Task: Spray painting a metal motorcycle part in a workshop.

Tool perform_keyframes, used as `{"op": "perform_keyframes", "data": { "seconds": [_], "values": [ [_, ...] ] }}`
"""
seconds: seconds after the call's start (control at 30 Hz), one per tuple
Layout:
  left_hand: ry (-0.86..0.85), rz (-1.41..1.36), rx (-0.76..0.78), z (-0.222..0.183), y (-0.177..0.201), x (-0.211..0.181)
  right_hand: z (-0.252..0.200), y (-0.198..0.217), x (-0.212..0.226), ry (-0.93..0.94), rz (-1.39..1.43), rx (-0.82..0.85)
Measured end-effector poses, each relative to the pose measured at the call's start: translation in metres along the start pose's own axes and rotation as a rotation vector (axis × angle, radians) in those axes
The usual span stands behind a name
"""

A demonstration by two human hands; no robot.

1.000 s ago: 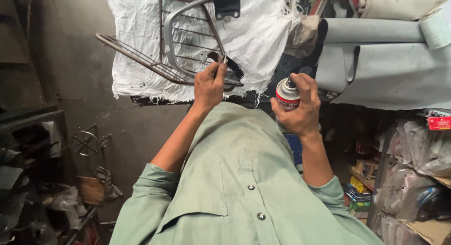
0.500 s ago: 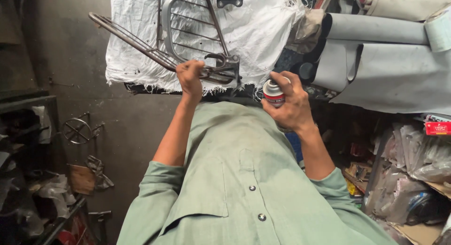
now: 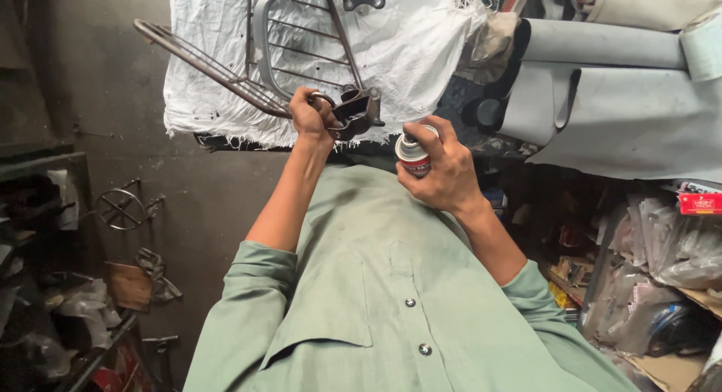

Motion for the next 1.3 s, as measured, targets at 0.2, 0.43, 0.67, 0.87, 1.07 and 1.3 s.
{"op": "perform_keyframes", "data": {
  "seconds": [0.2, 0.43, 0.67, 0.87, 1.07, 1.3],
  "values": [
    [0.021, 0.014, 0.088, 0.014, 0.005, 0.008, 0.009, 0.001, -0.004, -0.031, 0.041, 0.043],
    [0.068, 0.012, 0.118, 0.013, 0.0, 0.006, 0.017, 0.002, -0.011, -0.04, 0.075, 0.065],
    [0.068, 0.03, 0.162, 0.013, -0.008, 0.002, 0.017, 0.01, -0.013, -0.005, 0.023, 0.032],
    [0.031, 0.1, 0.164, 0.003, -0.023, -0.006, 0.016, 0.012, -0.017, -0.017, 0.001, 0.026],
    [0.009, 0.109, 0.132, 0.006, -0.021, -0.008, 0.015, 0.013, -0.02, 0.01, -0.057, 0.019],
    [-0.042, 0.066, 0.243, 0.026, -0.008, -0.006, 0.018, 0.019, -0.025, -0.004, -0.032, -0.009]
  ]
}}
Point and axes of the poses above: each hand's wrist, its own z-axis towards the middle knuckle, its own y-axis out of the back of the hand, x = y × z, the point moved 6 cm from there along z, towards the middle knuckle, and after that the axes turned 10 degrees about x, right-handed, at the moved point
